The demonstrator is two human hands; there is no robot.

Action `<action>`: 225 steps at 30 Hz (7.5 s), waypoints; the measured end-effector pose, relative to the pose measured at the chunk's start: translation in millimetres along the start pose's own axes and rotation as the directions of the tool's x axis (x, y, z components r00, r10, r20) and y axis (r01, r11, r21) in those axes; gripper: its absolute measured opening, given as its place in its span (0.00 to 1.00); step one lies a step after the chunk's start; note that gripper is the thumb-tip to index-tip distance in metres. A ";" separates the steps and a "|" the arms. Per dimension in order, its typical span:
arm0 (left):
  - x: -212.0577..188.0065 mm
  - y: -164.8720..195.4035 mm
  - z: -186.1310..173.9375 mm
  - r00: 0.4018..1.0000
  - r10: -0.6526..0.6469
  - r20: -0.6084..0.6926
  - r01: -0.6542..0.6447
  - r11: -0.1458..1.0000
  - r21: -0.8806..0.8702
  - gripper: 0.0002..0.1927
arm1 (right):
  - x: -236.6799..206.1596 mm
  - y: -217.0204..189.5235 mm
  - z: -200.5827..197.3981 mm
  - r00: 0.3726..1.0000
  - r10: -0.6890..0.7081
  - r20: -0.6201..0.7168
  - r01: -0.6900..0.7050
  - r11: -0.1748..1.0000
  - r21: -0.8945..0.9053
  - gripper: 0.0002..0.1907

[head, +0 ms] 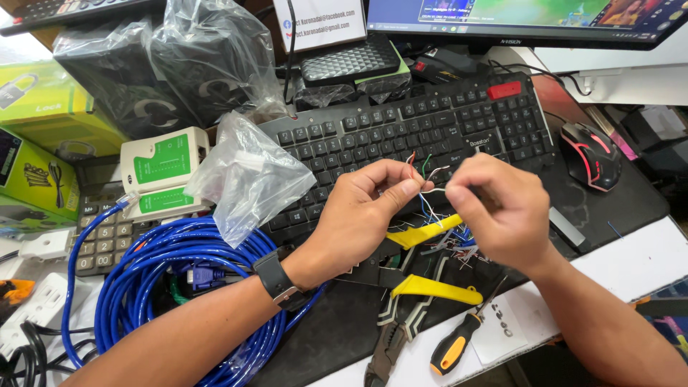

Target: The person works at a desk with a coiled blue Ethernet cable. They fit an RJ45 connector on the cable end, strip the outer jacket with a stripping tool, then untwist and separate the colored inner wires and arrange them in order by hand.

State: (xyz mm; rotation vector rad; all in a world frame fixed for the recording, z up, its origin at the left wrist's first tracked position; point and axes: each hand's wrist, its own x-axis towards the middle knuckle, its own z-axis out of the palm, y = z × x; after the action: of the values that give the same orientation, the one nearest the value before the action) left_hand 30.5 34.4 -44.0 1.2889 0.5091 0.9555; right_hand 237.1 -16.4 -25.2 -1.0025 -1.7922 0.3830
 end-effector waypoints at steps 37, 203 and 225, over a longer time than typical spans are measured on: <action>-10.2 11.8 9.1 0.998 0.049 -0.040 -0.038 0.969 0.246 0.08 | -4.0 0.4 6.2 0.969 0.227 0.102 -0.246 0.933 0.264 0.03; -18.3 25.1 7.9 0.970 0.144 0.195 -0.220 0.863 0.454 0.07 | 9.8 46.3 -30.3 0.662 0.221 0.716 -0.735 0.376 0.564 0.10; -15.3 24.8 12.2 0.974 0.192 0.120 -0.226 0.804 0.551 0.07 | -3.6 21.2 -6.7 0.857 0.335 0.391 -0.508 0.424 0.750 0.10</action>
State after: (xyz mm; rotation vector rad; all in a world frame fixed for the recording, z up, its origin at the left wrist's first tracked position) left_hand 24.2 14.6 -20.2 1.9374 0.6404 0.9807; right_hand 253.2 -7.6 -38.3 -0.6784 -1.1763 1.5613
